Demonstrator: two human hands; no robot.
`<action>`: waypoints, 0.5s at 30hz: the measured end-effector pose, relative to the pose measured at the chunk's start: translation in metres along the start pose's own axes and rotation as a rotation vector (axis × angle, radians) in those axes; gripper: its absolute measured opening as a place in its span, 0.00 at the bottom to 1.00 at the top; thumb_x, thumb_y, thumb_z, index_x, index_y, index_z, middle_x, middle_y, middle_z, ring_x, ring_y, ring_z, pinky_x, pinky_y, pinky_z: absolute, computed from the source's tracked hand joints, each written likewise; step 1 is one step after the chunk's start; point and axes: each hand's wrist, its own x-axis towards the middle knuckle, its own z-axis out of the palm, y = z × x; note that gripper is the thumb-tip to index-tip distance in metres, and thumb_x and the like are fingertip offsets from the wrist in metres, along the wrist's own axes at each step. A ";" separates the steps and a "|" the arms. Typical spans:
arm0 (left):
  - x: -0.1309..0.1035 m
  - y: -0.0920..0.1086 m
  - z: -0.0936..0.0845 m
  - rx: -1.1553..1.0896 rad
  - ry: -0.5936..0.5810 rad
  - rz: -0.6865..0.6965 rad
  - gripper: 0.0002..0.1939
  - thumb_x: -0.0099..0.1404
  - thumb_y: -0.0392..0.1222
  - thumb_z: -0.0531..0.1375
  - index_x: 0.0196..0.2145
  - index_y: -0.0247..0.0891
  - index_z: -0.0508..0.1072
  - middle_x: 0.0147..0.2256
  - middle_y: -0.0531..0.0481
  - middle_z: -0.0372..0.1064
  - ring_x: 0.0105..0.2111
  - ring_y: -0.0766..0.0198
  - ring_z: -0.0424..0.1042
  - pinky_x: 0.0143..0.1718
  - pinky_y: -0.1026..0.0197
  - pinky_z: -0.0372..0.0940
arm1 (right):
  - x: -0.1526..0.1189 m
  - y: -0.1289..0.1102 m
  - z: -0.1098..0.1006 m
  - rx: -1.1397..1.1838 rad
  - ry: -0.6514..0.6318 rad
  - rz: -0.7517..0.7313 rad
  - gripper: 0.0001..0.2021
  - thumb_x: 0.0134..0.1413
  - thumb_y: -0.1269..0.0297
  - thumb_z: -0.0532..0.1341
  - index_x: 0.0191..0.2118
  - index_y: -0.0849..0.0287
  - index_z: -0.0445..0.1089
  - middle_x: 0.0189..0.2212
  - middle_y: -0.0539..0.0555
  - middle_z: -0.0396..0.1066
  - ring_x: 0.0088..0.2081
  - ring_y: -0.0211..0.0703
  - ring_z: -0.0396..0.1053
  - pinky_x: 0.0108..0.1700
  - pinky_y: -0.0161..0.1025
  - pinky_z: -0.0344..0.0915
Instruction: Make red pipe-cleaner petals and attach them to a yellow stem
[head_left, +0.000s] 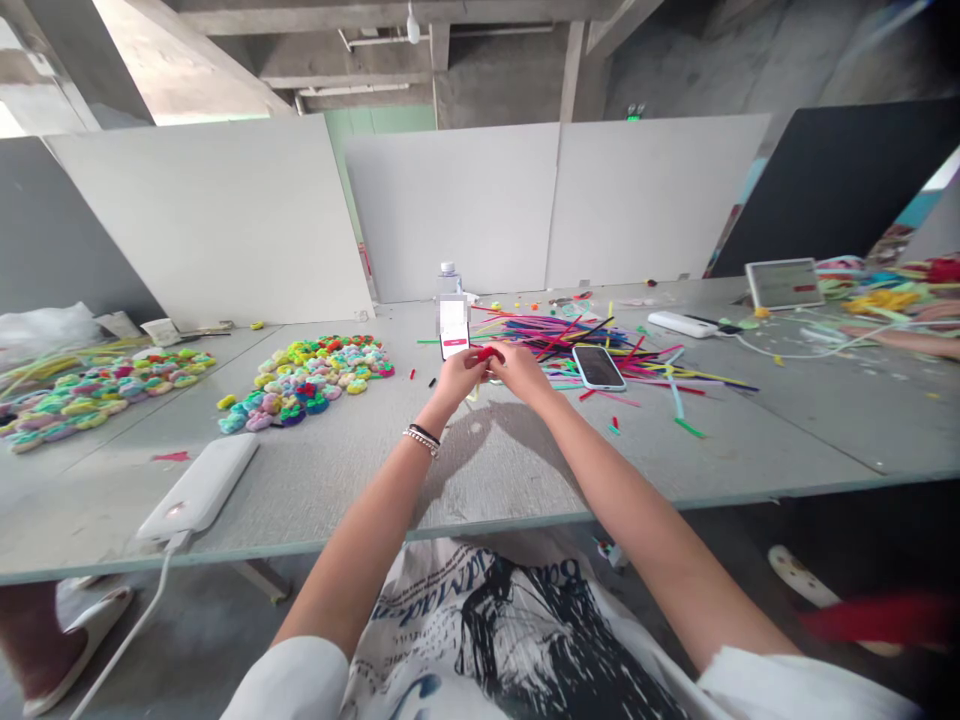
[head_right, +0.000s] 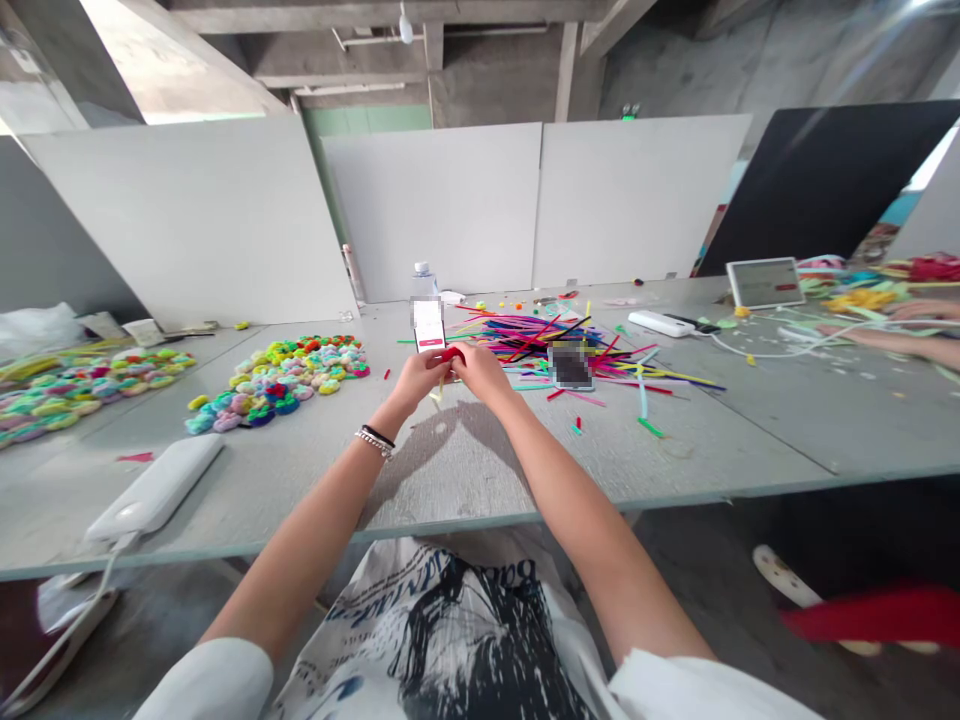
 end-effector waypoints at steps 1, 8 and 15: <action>0.000 0.000 0.000 0.009 0.006 0.003 0.11 0.56 0.27 0.60 0.38 0.30 0.76 0.33 0.46 0.76 0.28 0.67 0.73 0.32 0.64 0.68 | 0.000 0.000 0.000 0.004 -0.006 -0.001 0.15 0.57 0.70 0.53 0.46 0.59 0.73 0.36 0.56 0.77 0.36 0.46 0.71 0.38 0.37 0.63; 0.002 0.000 0.000 0.061 0.027 0.007 0.11 0.55 0.27 0.59 0.37 0.30 0.77 0.31 0.47 0.76 0.27 0.68 0.73 0.31 0.65 0.68 | 0.000 0.000 0.000 0.041 -0.011 0.012 0.15 0.57 0.71 0.53 0.45 0.57 0.74 0.36 0.55 0.77 0.37 0.46 0.71 0.39 0.36 0.62; 0.005 -0.004 0.002 0.120 0.088 0.027 0.13 0.56 0.27 0.59 0.40 0.29 0.76 0.33 0.45 0.77 0.28 0.65 0.75 0.34 0.63 0.71 | 0.005 0.007 0.006 0.071 0.026 0.101 0.13 0.56 0.69 0.56 0.44 0.60 0.74 0.36 0.56 0.77 0.37 0.47 0.72 0.39 0.37 0.64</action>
